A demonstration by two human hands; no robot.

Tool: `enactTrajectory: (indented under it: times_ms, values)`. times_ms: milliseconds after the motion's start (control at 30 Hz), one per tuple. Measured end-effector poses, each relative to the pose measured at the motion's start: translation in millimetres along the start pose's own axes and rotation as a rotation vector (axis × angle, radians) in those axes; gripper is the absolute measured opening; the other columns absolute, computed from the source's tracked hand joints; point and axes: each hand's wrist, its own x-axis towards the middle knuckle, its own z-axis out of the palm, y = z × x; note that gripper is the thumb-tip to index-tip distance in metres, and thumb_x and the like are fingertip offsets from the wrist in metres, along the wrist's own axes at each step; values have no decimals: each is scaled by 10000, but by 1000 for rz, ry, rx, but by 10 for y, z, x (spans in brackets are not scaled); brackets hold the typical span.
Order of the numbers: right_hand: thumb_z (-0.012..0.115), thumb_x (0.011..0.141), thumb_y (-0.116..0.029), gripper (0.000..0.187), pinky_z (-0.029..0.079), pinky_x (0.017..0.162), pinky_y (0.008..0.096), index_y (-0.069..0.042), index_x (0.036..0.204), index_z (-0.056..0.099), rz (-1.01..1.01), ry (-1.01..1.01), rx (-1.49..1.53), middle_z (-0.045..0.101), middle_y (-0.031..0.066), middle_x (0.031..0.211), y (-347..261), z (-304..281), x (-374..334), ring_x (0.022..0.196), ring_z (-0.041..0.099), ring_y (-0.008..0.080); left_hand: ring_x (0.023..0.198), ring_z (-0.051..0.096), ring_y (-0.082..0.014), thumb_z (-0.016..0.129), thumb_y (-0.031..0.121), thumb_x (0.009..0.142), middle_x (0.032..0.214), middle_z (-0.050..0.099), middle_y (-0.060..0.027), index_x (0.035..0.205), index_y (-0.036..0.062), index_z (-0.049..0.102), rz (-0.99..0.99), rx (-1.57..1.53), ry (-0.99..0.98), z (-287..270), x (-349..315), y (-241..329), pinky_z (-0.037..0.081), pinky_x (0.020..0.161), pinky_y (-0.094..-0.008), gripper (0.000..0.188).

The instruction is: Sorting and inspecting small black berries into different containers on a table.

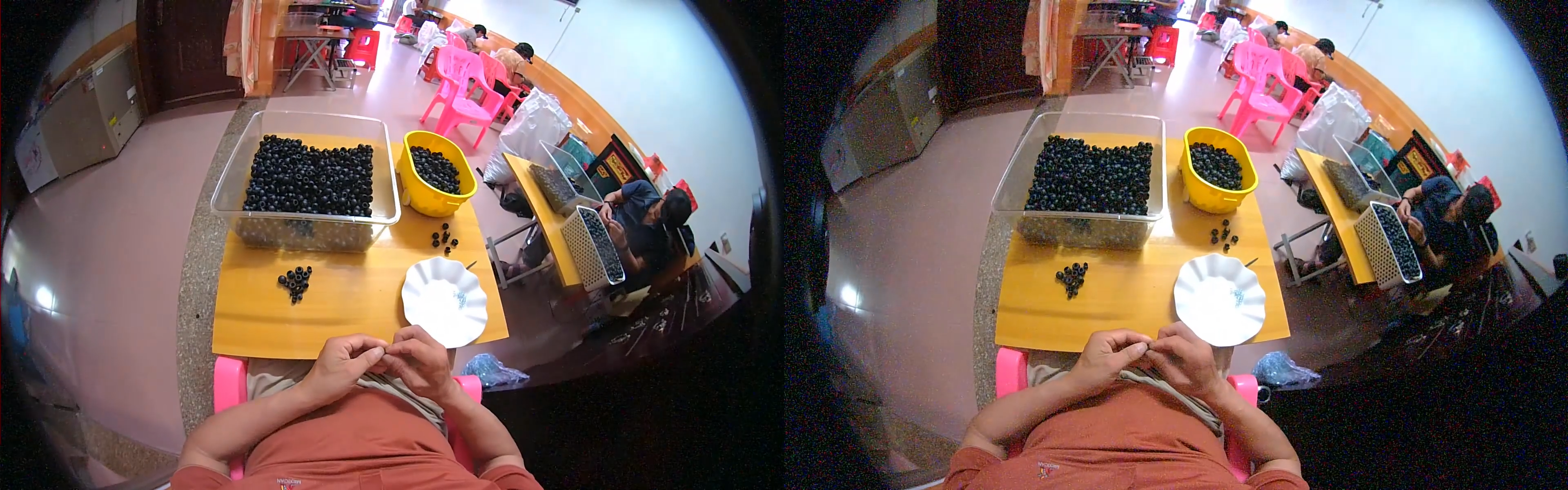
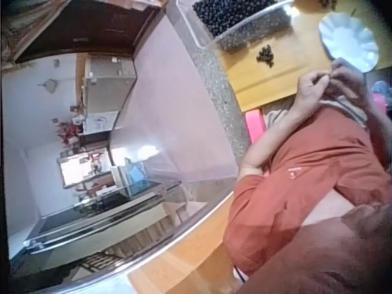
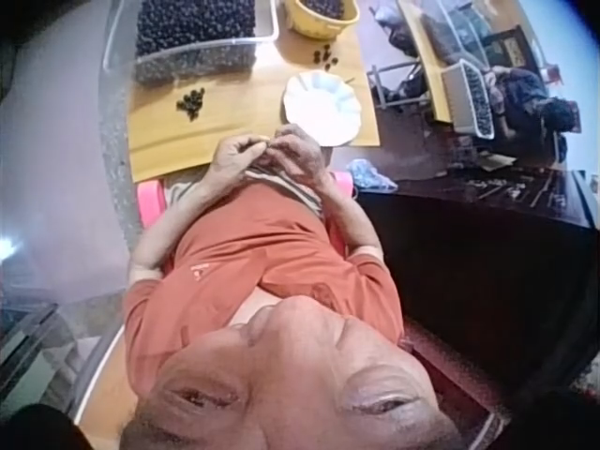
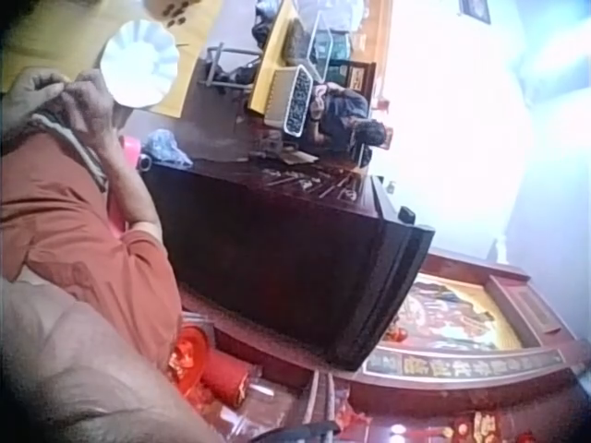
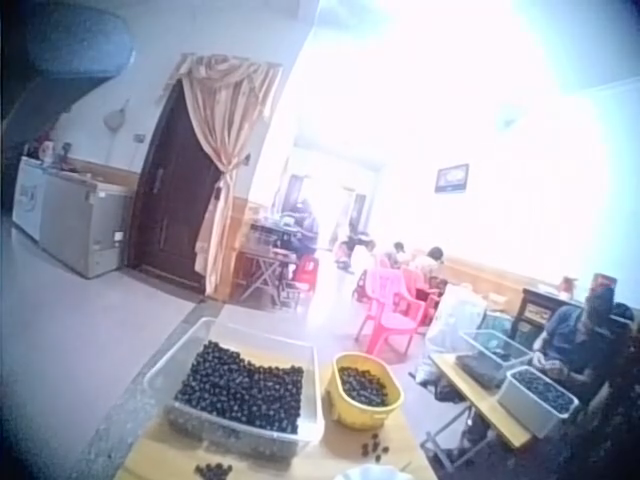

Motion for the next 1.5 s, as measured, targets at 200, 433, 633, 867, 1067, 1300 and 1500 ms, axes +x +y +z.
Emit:
enactTrajectory:
  times_ms: [200,433,633,867,1067,1300,1500]
  values:
    - [708,803,-11,201,481,664,266,18,991,642,210,16,254,602,124,904,2,21,-45,760,596,178,788,635,-103,634,77,899,915,677,-66,1000,-40,644,48,-3,22,-51,29,-45,532,719,-235,155]
    - [673,839,13,231,488,711,256,43,1063,625,217,-26,491,617,118,953,130,37,-133,828,610,166,722,633,-108,669,81,869,814,684,-52,912,-14,686,191,308,78,95,-5,171,512,663,-233,106]
    - [642,870,12,177,520,763,266,54,1040,620,323,11,725,609,100,993,134,-15,-135,888,624,158,669,635,-174,679,122,857,732,651,-111,928,10,690,525,721,71,167,90,307,490,608,-291,133]
    - [637,855,40,153,543,800,297,50,1004,605,357,56,936,579,105,1027,178,-106,-123,902,625,170,690,644,-166,675,124,862,749,655,-106,942,16,693,418,767,-49,250,211,468,494,611,-285,136]
    - [674,803,67,156,483,828,276,21,941,620,288,110,945,580,97,1027,221,-118,-156,939,580,147,725,644,-119,676,103,859,776,674,-92,964,26,703,307,623,-142,262,256,516,510,645,-256,133]
    - [676,792,81,144,467,826,264,12,907,625,297,183,912,583,102,1036,118,-141,-126,940,571,141,690,659,-175,692,122,842,789,676,-119,926,30,699,429,777,-97,313,298,530,512,625,-291,125]
    - [673,805,66,104,461,826,272,24,891,632,298,170,857,602,99,1007,157,-176,-128,929,573,148,678,640,-296,698,132,822,767,641,-143,900,49,683,690,923,-91,323,322,502,502,599,-355,114]
